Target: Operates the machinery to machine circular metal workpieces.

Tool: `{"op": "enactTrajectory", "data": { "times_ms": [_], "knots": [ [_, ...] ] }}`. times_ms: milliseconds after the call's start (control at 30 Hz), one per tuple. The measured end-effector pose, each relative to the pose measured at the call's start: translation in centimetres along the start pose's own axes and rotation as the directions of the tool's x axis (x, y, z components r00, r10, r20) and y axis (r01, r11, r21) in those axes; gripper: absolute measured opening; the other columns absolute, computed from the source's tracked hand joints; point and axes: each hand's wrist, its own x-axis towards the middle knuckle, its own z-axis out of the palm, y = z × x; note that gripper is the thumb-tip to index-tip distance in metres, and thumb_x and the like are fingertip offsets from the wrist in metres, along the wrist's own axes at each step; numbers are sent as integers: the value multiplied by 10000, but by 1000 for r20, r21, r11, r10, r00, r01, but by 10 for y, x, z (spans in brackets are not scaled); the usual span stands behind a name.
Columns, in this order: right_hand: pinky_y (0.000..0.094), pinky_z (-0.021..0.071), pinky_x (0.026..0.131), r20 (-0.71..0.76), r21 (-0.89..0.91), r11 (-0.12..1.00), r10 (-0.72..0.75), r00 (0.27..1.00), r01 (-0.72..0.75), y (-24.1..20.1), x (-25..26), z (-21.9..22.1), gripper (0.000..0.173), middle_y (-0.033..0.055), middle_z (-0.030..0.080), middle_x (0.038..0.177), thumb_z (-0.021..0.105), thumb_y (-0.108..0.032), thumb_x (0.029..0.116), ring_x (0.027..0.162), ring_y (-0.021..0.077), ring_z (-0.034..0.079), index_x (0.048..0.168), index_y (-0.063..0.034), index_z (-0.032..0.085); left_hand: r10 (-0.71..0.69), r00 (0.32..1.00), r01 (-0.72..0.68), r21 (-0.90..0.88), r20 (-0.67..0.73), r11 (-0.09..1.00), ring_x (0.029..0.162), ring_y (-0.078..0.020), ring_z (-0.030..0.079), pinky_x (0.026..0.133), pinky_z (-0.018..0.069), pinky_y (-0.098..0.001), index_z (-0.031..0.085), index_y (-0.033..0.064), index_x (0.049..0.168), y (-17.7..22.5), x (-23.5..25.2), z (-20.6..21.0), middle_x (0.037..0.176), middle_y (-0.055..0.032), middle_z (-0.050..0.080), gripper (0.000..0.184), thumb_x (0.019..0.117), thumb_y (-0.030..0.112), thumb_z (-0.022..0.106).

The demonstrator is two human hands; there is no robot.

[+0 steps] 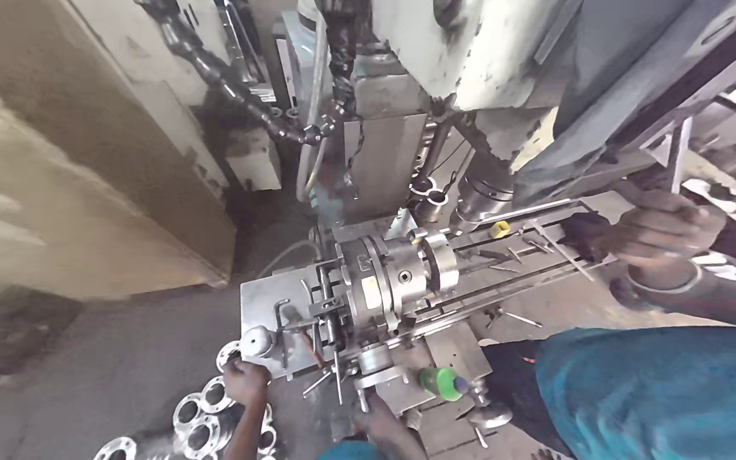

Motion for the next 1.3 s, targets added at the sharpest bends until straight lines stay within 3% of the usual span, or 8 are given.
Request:
{"op": "enactTrajectory", "data": {
  "times_ms": [267, 467, 567, 700, 900, 1000, 1133, 1300],
  "knots": [
    [289, 500, 585, -21, 158, 983, -87, 996, 90, -24, -55, -44, 160, -20, 573, 685, 626, -208, 977, 588, 79, 549, 910, -63, 632, 26, 1000, -26, -8, -13, 1000, 1269, -455, 582, 1074, 430, -629, 579, -51, 1358, 2, -1, 0, 1320, -306, 618, 458, 1097, 259, 368],
    [295, 502, 574, -175, 239, 956, -133, 976, 173, 2, -51, -65, 165, -33, 585, 685, 701, -233, 884, 577, 78, 548, 921, -78, 660, 4, 998, 3, -104, 68, 995, 1304, -452, 554, 1106, 407, -622, 527, -52, 1410, -3, -2, -10, 1371, -314, 581, 477, 1103, 288, 393],
    [352, 505, 638, -238, 208, 970, -75, 968, 126, 11, -46, -73, 239, 12, 602, 751, 730, -255, 871, 647, 120, 563, 989, -54, 678, 43, 999, -44, -160, -11, 986, 1288, -435, 540, 1123, 400, -563, 513, -103, 1377, -9, -19, -35, 1347, -329, 562, 463, 1068, 238, 462],
    [430, 515, 691, -310, 158, 983, -35, 950, 88, 29, -30, -77, 325, 74, 630, 819, 728, -279, 861, 715, 183, 585, 1062, -26, 691, 240, 967, -253, -277, -80, 927, 1072, -344, 605, 986, 498, -476, 490, -137, 1300, -2, -76, -64, 1176, -297, 602, 402, 1021, 147, 541],
    [449, 513, 645, -338, 137, 990, 24, 941, 24, 41, 0, -55, 215, 94, 624, 763, 742, -211, 879, 672, 208, 587, 931, -8, 693, 487, 809, -315, -458, 329, 831, 828, -173, 642, 746, 579, -354, 531, -106, 1234, 33, -165, -74, 985, -153, 643, 428, 918, 171, 612],
    [478, 521, 726, -323, 71, 997, 18, 946, 6, 42, 7, -48, 225, 118, 657, 825, 692, -220, 920, 756, 235, 620, 982, -3, 707, 462, 644, -212, -438, 610, 874, 984, -192, 696, 806, 625, -372, 497, -11, 1385, 51, -183, -69, 1191, -131, 659, 642, 898, 337, 728],
    [506, 539, 792, -344, 47, 998, -22, 939, 40, 44, 4, -47, 249, 157, 678, 921, 648, -210, 955, 837, 272, 650, 1061, 9, 698, 379, 522, -168, -344, 764, 924, 1134, -200, 673, 948, 590, -374, 464, -12, 1448, 89, -204, -55, 1338, -161, 630, 822, 807, 346, 834],
    [481, 543, 761, -398, 84, 990, -69, 915, 111, 47, -1, -45, 281, 119, 671, 855, 678, -263, 895, 791, 230, 644, 991, 0, 698, 222, 597, -59, -234, 771, 970, 1211, -239, 621, 1032, 532, -431, 323, 17, 1515, 112, -227, -41, 1353, -171, 603, 1134, 644, 393, 943]
  ]
}}
